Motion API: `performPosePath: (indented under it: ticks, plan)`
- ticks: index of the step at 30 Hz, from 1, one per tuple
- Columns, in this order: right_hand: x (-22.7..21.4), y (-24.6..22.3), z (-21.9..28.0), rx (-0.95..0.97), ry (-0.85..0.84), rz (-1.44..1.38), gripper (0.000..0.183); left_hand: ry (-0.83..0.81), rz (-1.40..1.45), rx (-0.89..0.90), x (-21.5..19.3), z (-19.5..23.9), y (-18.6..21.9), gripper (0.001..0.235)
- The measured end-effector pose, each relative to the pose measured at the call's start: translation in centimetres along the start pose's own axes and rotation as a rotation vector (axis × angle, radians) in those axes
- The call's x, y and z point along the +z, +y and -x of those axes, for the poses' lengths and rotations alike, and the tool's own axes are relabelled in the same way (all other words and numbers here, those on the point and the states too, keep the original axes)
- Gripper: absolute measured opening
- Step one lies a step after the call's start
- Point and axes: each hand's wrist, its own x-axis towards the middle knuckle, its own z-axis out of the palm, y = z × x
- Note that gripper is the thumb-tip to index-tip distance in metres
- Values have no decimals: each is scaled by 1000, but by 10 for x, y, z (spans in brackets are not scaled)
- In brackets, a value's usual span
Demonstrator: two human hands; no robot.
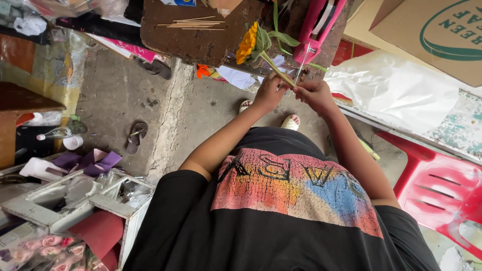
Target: The person picks up a sunflower and walks to a cluttered workbench. They use a thin wooden stick to support the flower stem, securing it with clear tape. The person then walks back to a bucket and places the prepared sunflower inside with other flowers.
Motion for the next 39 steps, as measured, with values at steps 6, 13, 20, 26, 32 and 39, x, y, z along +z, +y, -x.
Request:
performPosePath:
  ticks: [6,13,20,26,32,39]
  plan:
    - [-12,-17,6,49,-31,-22,18,69,592,-86,61,-17,-77,69]
    - [-17,-13,4,89,-73,-120,28,86,657,-152,52,-19,-61,63]
    - [-17,-3,20,121,6,-135,28,0,539,93,71,-63,-76,40]
    - [-21,-4,24,171,-17,-62,25,123,229,357,115,-104,-112,36]
    - [-28,-5,15,167,-2,-44,25,239,241,268,131,-111,-129,18]
    - [-36,-12,13,70,177,-86,20,-88,218,169,121,-70,-160,25]
